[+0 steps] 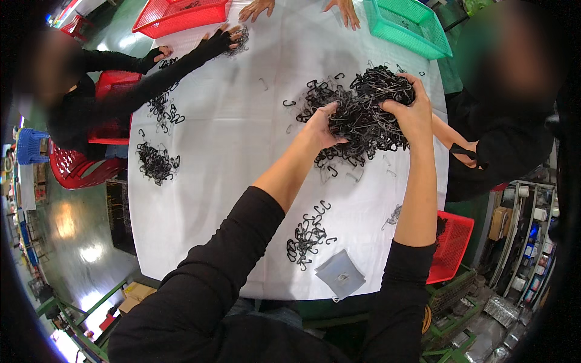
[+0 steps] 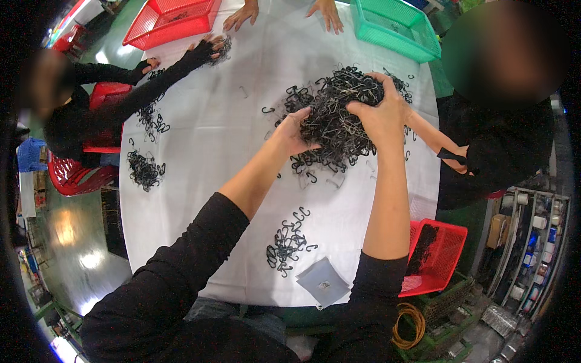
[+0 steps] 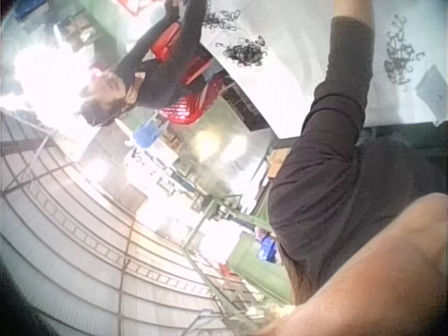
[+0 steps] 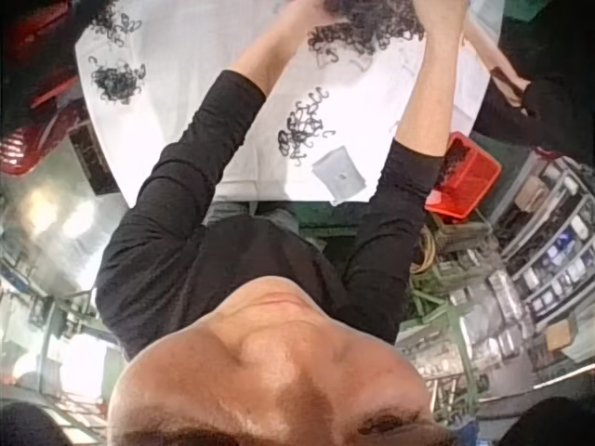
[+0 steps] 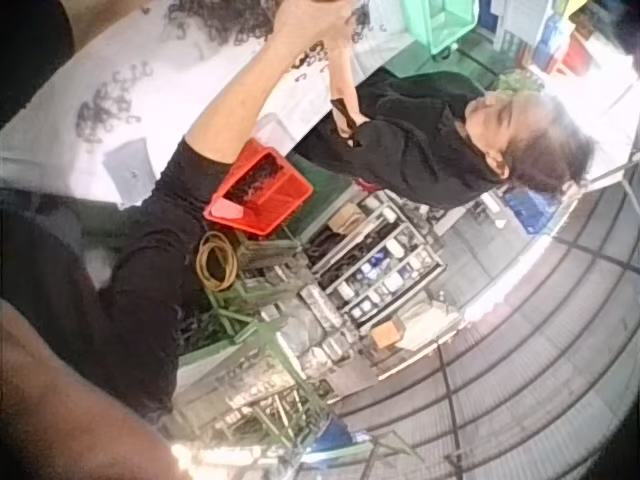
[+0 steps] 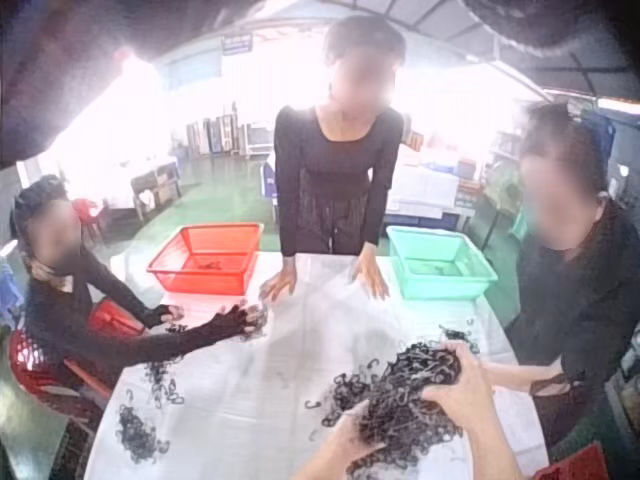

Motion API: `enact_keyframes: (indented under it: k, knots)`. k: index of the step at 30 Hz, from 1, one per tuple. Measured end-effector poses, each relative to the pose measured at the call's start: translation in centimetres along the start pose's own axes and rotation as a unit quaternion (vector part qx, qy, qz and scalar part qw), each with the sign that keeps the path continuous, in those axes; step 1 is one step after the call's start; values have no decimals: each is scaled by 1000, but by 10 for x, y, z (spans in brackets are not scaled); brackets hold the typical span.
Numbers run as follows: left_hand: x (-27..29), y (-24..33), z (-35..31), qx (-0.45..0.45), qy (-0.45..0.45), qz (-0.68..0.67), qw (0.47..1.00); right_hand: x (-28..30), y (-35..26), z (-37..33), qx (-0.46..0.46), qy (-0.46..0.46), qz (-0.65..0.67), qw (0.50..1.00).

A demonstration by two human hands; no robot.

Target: The person sorts a mixed pile of black and silver metal hooks on a white table, separating them by color and placing the black hooks into a red basket. The person uses both hands to gather and move the hooks, occasionally picking up individual pieces to separate them from the pile.

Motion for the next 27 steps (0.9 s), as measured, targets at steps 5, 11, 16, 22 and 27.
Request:
enact_keyframes:
  k: [5, 11, 16, 22, 27]
  knots:
    - [11, 7, -1, 0, -20, 100, 995, 6, -10, -6, 41, 3, 5, 999]
    - [57, 23, -18, -23, -23, 276, 961, 20, -49, -15, 49, 27, -13, 998]
    - [95, 33, -69, -47, 64, 370, 926, 30, -95, -21, 55, 9, 1, 998]
    - [122, -6, -89, -34, 116, 283, 952, 48, -164, -52, 186, 14, -12, 982]
    - [108, -35, -120, -77, 102, 133, 983, 44, -216, -82, 184, -18, -20, 983]
Point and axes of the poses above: each hand's wrist, its own z-axis towards the middle knuckle, its own x-axis out of the back of the hand, y = z × x, the point moved 4 cm from there along z, towards the middle knuckle, and after that the axes turned 2 degrees about x, right-handed, at the moved point
